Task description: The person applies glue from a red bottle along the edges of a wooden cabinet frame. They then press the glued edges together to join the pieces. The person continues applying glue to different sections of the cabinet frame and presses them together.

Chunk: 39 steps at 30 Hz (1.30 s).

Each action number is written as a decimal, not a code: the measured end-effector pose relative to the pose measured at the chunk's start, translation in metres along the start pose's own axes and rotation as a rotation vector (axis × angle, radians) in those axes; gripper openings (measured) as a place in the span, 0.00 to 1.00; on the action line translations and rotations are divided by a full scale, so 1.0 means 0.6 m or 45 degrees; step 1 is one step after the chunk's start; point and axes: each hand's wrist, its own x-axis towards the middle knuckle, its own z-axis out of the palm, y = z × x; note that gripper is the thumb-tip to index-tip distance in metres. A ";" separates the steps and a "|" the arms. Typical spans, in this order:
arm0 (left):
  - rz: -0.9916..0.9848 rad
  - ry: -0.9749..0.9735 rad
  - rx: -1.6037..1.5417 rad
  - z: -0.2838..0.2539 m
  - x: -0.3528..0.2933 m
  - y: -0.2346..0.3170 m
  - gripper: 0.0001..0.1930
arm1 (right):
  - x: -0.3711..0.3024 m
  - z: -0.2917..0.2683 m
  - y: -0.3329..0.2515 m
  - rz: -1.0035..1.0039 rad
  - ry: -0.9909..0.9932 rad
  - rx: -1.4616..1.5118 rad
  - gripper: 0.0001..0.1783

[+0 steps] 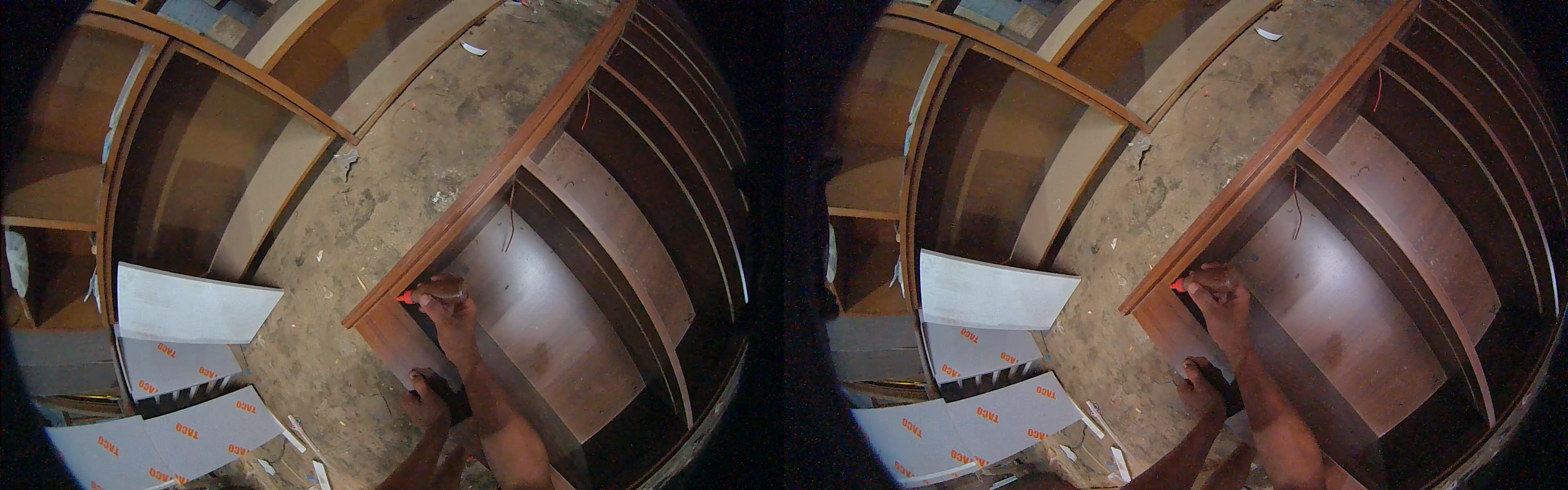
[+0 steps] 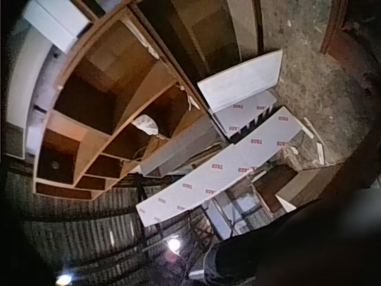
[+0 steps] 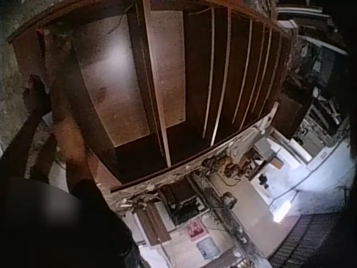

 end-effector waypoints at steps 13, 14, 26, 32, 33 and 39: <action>-0.114 -0.135 -0.103 -0.001 0.009 -0.010 0.42 | -0.007 0.006 -0.007 -0.198 0.041 -0.118 0.10; -0.119 -0.125 -0.105 0.000 0.008 -0.010 0.42 | -0.007 0.006 -0.007 -0.222 0.074 -0.091 0.09; 0.010 -0.094 0.004 -0.005 0.001 -0.004 0.42 | -0.020 0.005 -0.032 -0.017 -0.088 -0.057 0.13; 0.010 -0.110 -0.122 0.000 0.003 0.002 0.38 | -0.015 0.004 -0.056 -0.080 -0.173 -0.179 0.16; 0.017 -0.120 -0.148 -0.002 -0.004 0.014 0.36 | -0.012 0.006 -0.059 -0.209 -0.172 -0.354 0.16; -0.035 -0.301 -0.506 -0.024 -0.051 0.094 0.28 | -0.030 -0.006 -0.064 -0.044 -0.057 -0.287 0.07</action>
